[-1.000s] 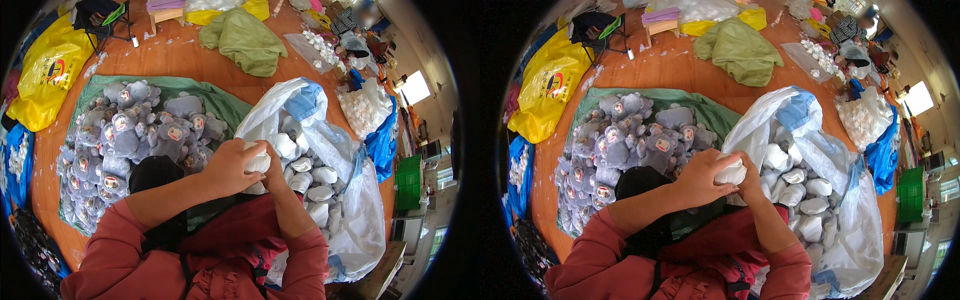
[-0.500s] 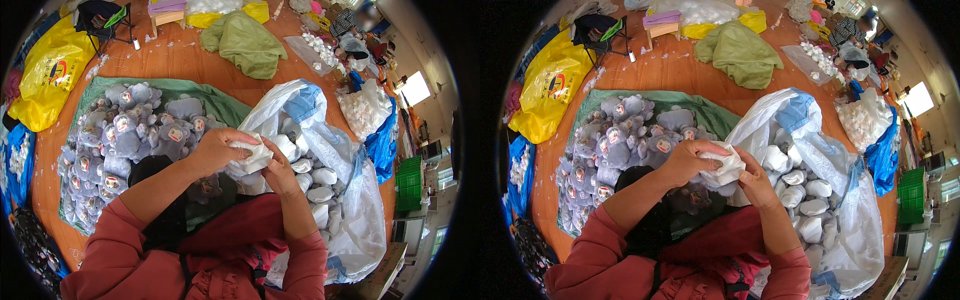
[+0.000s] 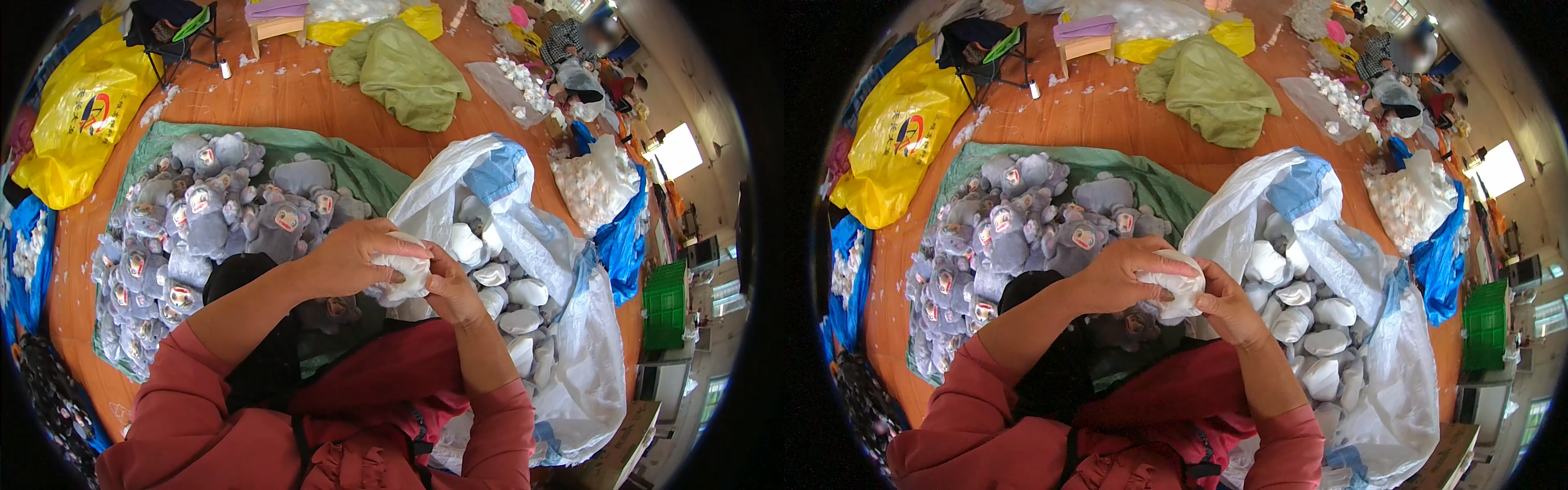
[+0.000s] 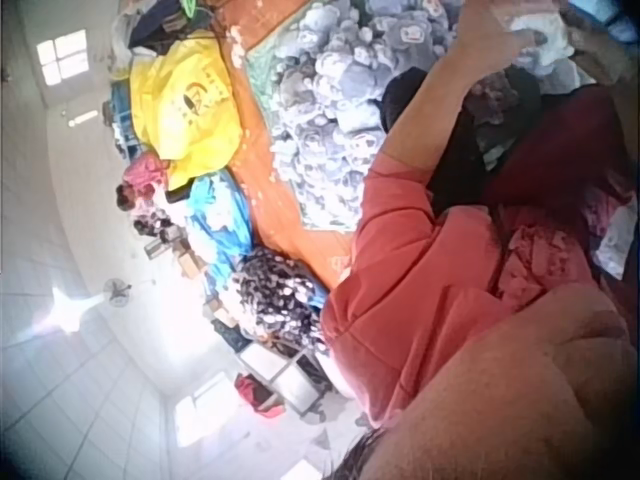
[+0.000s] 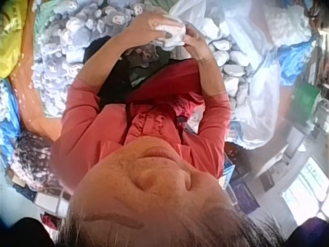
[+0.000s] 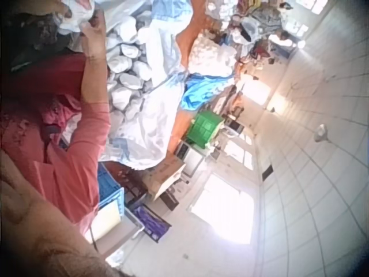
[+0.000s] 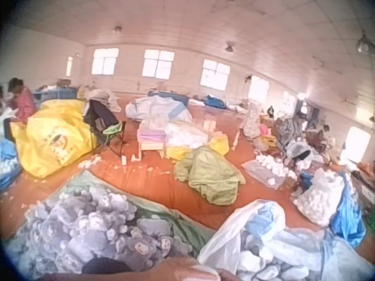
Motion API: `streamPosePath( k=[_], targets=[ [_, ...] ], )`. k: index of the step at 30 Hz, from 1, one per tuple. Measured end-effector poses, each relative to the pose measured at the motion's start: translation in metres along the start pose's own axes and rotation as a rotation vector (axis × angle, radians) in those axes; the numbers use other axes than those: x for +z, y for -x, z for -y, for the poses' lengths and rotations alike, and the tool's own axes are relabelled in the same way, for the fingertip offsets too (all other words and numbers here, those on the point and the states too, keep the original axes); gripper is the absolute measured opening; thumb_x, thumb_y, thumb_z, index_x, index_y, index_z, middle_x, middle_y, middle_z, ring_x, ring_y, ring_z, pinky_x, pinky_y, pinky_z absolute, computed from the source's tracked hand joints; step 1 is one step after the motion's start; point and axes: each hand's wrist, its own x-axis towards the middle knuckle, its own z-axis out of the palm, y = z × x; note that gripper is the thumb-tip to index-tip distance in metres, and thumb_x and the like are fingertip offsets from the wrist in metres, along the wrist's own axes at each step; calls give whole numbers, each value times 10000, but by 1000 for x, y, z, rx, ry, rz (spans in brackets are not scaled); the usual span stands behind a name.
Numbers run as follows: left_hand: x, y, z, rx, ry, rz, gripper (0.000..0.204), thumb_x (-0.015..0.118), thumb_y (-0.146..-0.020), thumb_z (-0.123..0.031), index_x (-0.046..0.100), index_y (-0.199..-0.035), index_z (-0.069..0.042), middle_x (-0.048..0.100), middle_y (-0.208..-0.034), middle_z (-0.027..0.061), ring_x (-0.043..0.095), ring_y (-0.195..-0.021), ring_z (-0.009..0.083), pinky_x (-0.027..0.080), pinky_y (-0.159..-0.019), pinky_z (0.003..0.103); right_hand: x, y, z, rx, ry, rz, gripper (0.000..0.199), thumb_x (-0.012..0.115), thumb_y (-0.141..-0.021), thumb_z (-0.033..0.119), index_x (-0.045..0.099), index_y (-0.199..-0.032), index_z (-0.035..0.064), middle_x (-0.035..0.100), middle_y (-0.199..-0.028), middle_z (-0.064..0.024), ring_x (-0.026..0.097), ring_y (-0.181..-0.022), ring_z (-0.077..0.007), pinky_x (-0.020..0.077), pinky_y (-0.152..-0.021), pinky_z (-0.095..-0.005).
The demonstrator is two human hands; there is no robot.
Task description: The person sits on the floor and repeatedly stuffs white filling into gray plush toy bodies, then places the finished toys into a pile.
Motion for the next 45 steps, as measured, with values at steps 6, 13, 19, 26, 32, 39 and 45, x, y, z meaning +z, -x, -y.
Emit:
streamPosePath(
  k=[6,13,19,26,32,39,45],
  targets=[
    [10,6,9,25,-79,21,610,764,-684,67,686,-1245,-160,629,-1095,102,628,-1030,296,501,-907,376,5,-2,-4,37,129,-116,579,833,-803,145,505,-1268,40,567,-1199,-45,563,-1112,-160,460,-974,-322],
    [29,3,27,14,-171,-6,586,737,-677,48,701,-1214,-182,622,-1108,118,596,-1059,327,495,-907,390,7,-8,-7,60,384,-303,469,780,-818,43,533,-1215,6,594,-1123,-67,576,-1036,-146,497,-879,-295],
    [45,-3,16,30,-266,-107,538,698,-761,1,633,-1284,-105,649,-1106,135,635,-997,308,518,-866,392,-10,-12,-14,154,444,-408,422,752,-785,-24,559,-1161,-15,624,-1032,-74,608,-911,-157,517,-786,-292],
    [49,-7,26,-297,87,-285,434,697,-861,-137,581,-1265,-29,712,-1039,168,698,-888,224,545,-787,340,-24,-20,-23,176,495,-355,382,786,-732,-36,592,-1060,-7,633,-969,-69,596,-866,-165,511,-771,-312],
    [33,-7,20,-456,-6,-55,434,748,-822,-183,604,-1173,28,717,-992,174,701,-886,247,543,-772,347,-21,-15,-24,211,642,-357,345,812,-693,-36,600,-959,19,626,-916,-53,584,-854,-164,501,-769,-321],
    [32,-5,30,-404,-235,117,462,788,-782,-270,623,-1136,-24,659,-1040,174,643,-978,323,502,-851,409,-14,-15,-23,211,750,-292,356,814,-671,-27,607,-957,25,628,-889,-47,578,-843,-161,502,-772,-331],
    [34,-1,31,-320,-299,25,379,754,-789,-164,585,-1110,-57,578,-1114,179,579,-1053,373,476,-890,439,-1,-9,-8,187,680,-222,382,767,-736,-25,589,-1071,24,606,-1006,-41,580,-932,-151,488,-848,-310]
  ],
)
